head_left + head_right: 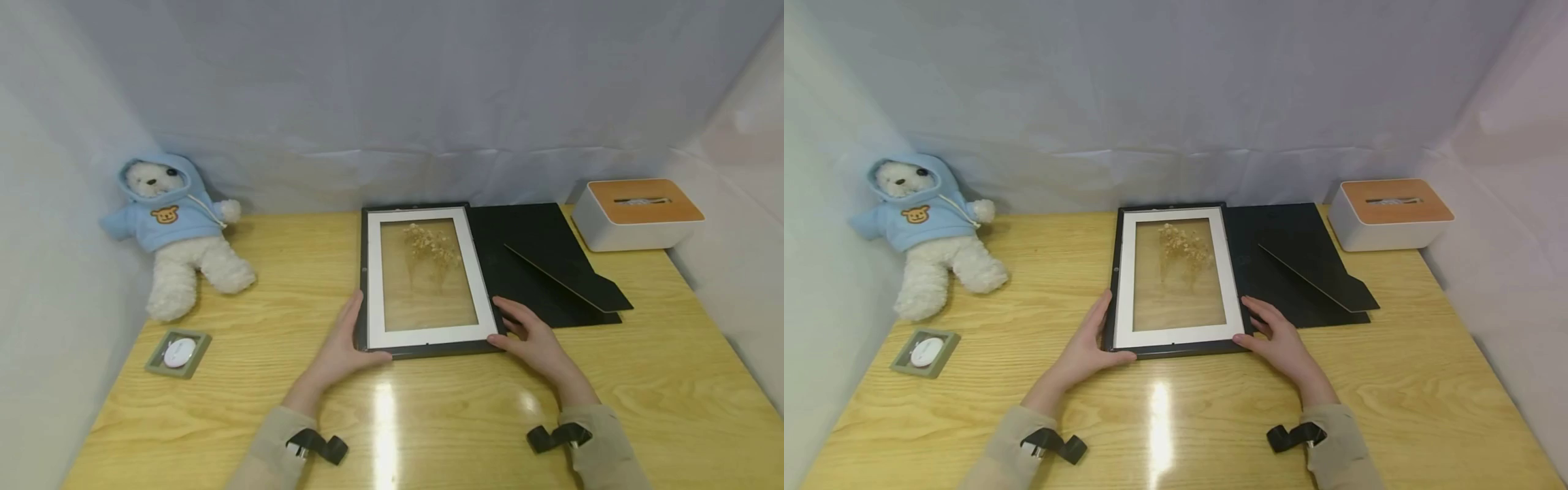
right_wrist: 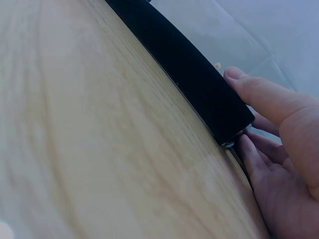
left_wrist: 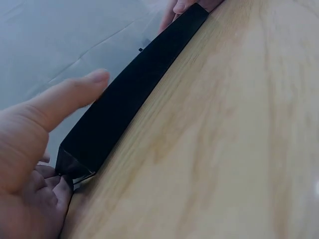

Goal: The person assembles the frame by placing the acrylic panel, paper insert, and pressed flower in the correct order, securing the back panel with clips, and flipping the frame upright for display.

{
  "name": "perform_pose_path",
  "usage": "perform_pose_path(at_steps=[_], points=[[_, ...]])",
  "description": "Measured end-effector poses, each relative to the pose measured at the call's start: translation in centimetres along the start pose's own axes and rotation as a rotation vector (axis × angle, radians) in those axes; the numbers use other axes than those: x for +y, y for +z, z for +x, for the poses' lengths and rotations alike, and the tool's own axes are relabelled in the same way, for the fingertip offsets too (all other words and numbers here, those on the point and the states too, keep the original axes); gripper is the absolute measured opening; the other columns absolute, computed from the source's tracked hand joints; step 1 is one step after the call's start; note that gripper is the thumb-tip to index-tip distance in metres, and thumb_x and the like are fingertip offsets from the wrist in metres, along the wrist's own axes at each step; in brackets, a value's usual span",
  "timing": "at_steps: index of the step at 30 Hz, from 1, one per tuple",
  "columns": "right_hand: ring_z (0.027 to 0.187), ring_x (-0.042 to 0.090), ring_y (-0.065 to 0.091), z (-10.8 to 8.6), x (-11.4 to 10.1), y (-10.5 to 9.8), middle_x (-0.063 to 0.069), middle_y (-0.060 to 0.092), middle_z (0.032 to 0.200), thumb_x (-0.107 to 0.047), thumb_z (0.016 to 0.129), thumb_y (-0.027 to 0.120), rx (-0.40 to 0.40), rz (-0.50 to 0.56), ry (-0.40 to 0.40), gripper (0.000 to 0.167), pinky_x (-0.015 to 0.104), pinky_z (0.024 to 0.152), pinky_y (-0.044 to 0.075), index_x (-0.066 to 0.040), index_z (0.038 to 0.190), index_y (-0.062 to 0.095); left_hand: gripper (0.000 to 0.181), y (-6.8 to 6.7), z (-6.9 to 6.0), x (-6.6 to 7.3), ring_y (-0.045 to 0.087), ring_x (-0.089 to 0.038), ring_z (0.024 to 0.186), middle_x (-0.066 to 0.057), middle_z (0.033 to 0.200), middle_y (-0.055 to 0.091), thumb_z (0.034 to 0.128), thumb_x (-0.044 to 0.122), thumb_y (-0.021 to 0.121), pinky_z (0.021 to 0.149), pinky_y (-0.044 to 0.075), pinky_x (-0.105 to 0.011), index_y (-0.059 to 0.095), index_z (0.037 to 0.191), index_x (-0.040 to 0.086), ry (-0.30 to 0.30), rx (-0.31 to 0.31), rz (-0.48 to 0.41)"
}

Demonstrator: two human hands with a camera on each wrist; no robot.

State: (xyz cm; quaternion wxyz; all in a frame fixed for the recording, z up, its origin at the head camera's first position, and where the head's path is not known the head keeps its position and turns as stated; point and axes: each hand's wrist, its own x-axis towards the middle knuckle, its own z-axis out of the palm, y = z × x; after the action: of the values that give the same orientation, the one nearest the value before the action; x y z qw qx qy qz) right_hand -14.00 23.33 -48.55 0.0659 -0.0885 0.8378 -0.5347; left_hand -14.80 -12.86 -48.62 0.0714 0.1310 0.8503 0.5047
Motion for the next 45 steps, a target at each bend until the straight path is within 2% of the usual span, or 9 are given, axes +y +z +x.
perform_pose_path(at_steps=[7, 17, 20, 22, 27, 29, 32, 37, 45], points=[[0.135, 0.029, 0.035, -0.2, 0.0, 0.0, 0.011, 0.033, 0.149, -0.027, 0.082, 0.076, -0.004, 0.001, 0.012, 0.073, 0.031, 0.103, 0.037, -0.014, 0.145, 0.041, 0.13, 0.0, -0.1, -0.2, 0.002, -0.027, 0.144, -0.007, 0.16, -0.001, 0.0626, 0.044, 0.088, 0.113, 0.011, -0.05, 0.002, 0.154, 0.013, 0.033, -0.043, 0.114], [0.133, 0.029, 0.036, -0.1, -0.5, -0.2, 0.013, 0.035, 0.148, -0.024, 0.083, 0.076, -0.013, -0.044, -0.014, 0.07, 0.035, 0.101, 0.04, -0.009, 0.144, 0.043, 0.127, 0.0, -0.2, -0.2, 0.006, -0.027, 0.144, -0.009, 0.159, 0.004, 0.0633, 0.049, 0.086, 0.114, 0.011, -0.046, 0.007, 0.154, 0.008, -0.01, -0.027, 0.136], [0.125, 0.034, 0.046, -0.2, -1.2, -0.9, 0.016, 0.039, 0.145, -0.016, 0.082, 0.076, -0.015, -0.129, -0.088, 0.067, 0.038, 0.095, 0.047, -0.004, 0.141, 0.045, 0.126, 0.0, -0.2, -0.2, 0.007, -0.028, 0.144, -0.009, 0.159, 0.005, 0.0634, 0.048, 0.086, 0.114, 0.011, -0.046, 0.007, 0.154, 0.008, -0.013, -0.024, 0.129], [0.121, 0.037, 0.049, -0.3, -1.7, -1.7, 0.018, 0.042, 0.142, -0.011, 0.081, 0.077, 0.013, -0.249, -0.166, 0.065, 0.042, 0.092, 0.048, 0.0, 0.138, 0.047, 0.126, 0.0, -0.2, -0.2, 0.007, -0.028, 0.144, -0.01, 0.159, 0.006, 0.0636, 0.048, 0.086, 0.114, 0.011, -0.046, 0.007, 0.154, 0.008, -0.014, -0.022, 0.126], [0.12, 0.046, 0.042, -0.3, -2.5, -5.0, 0.024, 0.046, 0.136, -0.009, 0.079, 0.078, 0.22, -0.573, -0.272, 0.061, 0.059, 0.095, 0.037, 0.005, 0.132, 0.052, 0.125, 0.0, -0.2, -0.2, 0.009, -0.028, 0.143, -0.009, 0.159, 0.007, 0.064, 0.047, 0.086, 0.114, 0.011, -0.046, 0.008, 0.154, 0.008, -0.011, -0.016, 0.134], [0.119, 0.051, 0.039, -0.3, -2.3, -6.5, 0.028, 0.045, 0.135, -0.01, 0.079, 0.078, 0.286, -0.651, -0.246, 0.06, 0.065, 0.094, 0.032, 0.006, 0.131, 0.052, 0.124, -0.1, -0.2, -0.2, 0.009, -0.028, 0.143, -0.009, 0.159, 0.007, 0.064, 0.047, 0.086, 0.114, 0.012, -0.046, 0.009, 0.154, 0.008, -0.007, -0.014, 0.138], [0.116, 0.056, 0.037, -0.2, -1.3, -8.3, 0.032, 0.041, 0.136, -0.016, 0.082, 0.076, 0.315, -0.741, -0.168, 0.062, 0.069, 0.092, 0.03, 0.006, 0.133, 0.049, 0.124, -0.1, -0.2, -0.2, 0.01, -0.029, 0.143, -0.009, 0.159, 0.007, 0.0641, 0.048, 0.086, 0.114, 0.012, -0.047, 0.01, 0.154, 0.008, -0.003, -0.018, 0.142], [0.118, 0.06, 0.031, 0.1, 0.2, -10.1, 0.033, 0.034, 0.14, -0.033, 0.088, 0.069, 0.266, -0.722, -0.035, 0.07, 0.072, 0.092, 0.025, 0.005, 0.139, 0.041, 0.124, -0.1, -0.2, 0.0, 0.01, -0.029, 0.143, -0.009, 0.159, 0.007, 0.064, 0.048, 0.086, 0.113, 0.013, -0.048, 0.01, 0.154, 0.009, -0.011, -0.024, 0.141], [0.119, 0.059, 0.031, 1.0, 1.2, -11.1, 0.035, 0.034, 0.138, -0.042, 0.09, 0.064, 0.24, -0.717, 0.062, 0.073, 0.071, 0.094, 0.024, 0.004, 0.141, 0.038, 0.125, -0.2, -0.3, 0.2, 0.01, -0.032, 0.143, -0.012, 0.159, 0.007, 0.0639, 0.048, 0.085, 0.113, 0.014, -0.05, 0.009, 0.154, 0.009, -0.023, -0.031, 0.153]])
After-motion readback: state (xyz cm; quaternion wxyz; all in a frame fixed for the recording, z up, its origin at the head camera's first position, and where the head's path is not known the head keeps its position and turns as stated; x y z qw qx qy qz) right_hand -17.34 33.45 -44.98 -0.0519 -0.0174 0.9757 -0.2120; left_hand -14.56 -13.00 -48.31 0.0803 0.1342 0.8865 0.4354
